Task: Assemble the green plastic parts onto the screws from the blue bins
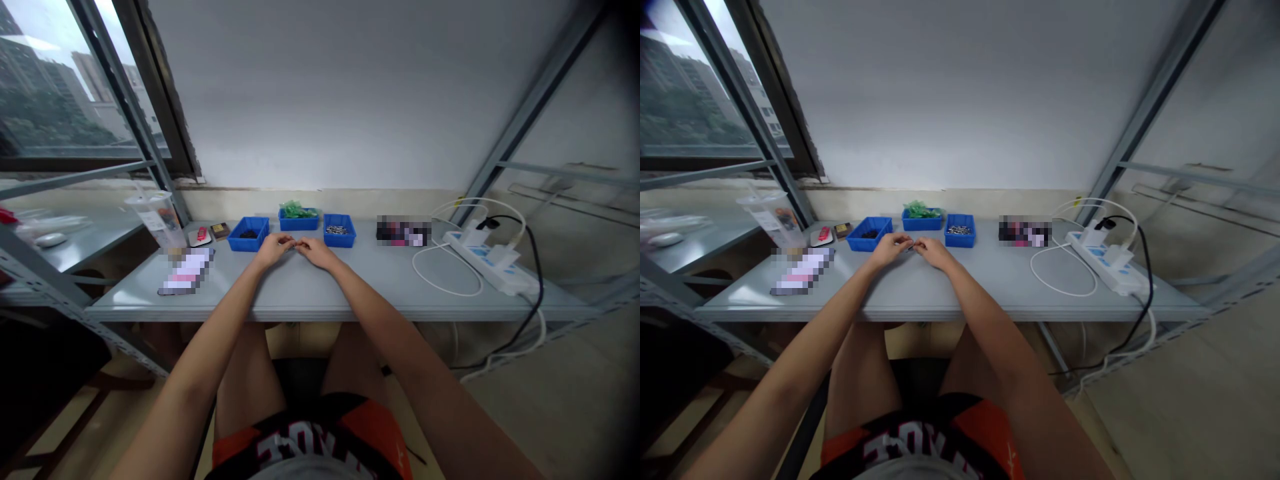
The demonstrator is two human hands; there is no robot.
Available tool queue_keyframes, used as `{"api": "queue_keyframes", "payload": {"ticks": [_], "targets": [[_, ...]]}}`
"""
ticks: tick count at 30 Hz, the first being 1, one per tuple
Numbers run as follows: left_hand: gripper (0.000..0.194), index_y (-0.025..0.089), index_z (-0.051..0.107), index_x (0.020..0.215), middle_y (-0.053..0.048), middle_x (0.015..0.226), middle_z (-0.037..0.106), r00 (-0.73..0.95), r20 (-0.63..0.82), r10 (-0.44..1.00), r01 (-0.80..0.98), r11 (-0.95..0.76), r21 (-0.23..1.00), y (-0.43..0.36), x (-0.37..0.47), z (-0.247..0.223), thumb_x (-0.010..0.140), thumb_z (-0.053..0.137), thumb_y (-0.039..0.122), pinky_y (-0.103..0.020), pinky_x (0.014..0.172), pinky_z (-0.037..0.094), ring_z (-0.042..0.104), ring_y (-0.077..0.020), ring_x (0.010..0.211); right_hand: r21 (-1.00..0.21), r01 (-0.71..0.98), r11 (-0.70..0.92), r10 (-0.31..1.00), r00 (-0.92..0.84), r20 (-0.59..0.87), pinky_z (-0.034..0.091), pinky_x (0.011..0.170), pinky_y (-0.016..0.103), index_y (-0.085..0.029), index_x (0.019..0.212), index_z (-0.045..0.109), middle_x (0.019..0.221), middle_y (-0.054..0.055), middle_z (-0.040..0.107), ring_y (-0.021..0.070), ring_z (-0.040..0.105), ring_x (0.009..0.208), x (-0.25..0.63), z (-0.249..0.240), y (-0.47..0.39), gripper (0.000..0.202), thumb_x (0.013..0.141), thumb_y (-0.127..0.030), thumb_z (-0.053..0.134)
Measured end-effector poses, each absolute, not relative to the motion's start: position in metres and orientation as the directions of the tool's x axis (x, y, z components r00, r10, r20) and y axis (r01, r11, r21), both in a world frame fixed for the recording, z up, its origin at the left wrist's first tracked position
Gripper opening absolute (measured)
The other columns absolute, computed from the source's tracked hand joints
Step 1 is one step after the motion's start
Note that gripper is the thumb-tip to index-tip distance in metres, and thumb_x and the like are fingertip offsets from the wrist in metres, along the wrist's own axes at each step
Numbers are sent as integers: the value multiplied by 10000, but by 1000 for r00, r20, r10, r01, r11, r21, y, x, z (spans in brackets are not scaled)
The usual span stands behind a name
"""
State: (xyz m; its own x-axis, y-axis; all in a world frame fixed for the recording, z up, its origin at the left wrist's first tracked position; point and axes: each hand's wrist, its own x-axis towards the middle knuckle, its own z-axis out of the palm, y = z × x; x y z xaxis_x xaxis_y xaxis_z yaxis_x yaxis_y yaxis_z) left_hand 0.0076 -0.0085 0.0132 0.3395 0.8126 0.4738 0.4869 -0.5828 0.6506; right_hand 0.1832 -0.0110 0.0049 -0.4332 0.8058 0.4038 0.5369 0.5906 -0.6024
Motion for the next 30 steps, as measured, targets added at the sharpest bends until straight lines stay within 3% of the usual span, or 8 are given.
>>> {"api": "queue_keyframes", "payload": {"ticks": [4,9,18,23,30], "targets": [[223,103,634,810,-77,745,665,295,453,841,506,-540,673,-7,7,11,780,552,308,-270,678,461,591,-158,684,-615,511,601,799,-394,454,385,670,229,-142,932,629,794,30,647,125,549,703,184,7,-11,235,864,-315,486],[224,118,663,827,-64,777,675,356,435,827,542,-562,625,-6,7,9,764,584,318,-258,693,446,587,-154,707,-597,520,610,792,-388,472,384,670,218,-156,971,611,785,18,637,114,541,695,183,10,-13,231,877,-315,472],[278,117,701,844,-69,766,680,366,456,811,537,-584,608,-5,4,9,779,585,361,-266,683,434,580,-162,698,-613,529,586,810,-367,458,369,629,209,-157,848,613,678,-10,593,105,515,629,185,12,-12,203,874,-285,458],[240,113,701,844,-67,752,674,361,460,811,570,-582,580,-2,2,7,795,568,306,-263,664,425,563,-156,678,-652,516,556,830,-304,468,379,645,210,-158,832,608,684,-8,602,106,527,632,187,12,-11,194,867,-274,455],[207,118,681,836,-79,808,685,327,485,811,596,-575,561,-3,1,9,802,555,278,-262,707,437,588,-165,728,-592,577,562,827,-383,412,362,656,216,-149,822,620,676,-3,593,108,515,639,192,8,-7,208,876,-253,448]]}}
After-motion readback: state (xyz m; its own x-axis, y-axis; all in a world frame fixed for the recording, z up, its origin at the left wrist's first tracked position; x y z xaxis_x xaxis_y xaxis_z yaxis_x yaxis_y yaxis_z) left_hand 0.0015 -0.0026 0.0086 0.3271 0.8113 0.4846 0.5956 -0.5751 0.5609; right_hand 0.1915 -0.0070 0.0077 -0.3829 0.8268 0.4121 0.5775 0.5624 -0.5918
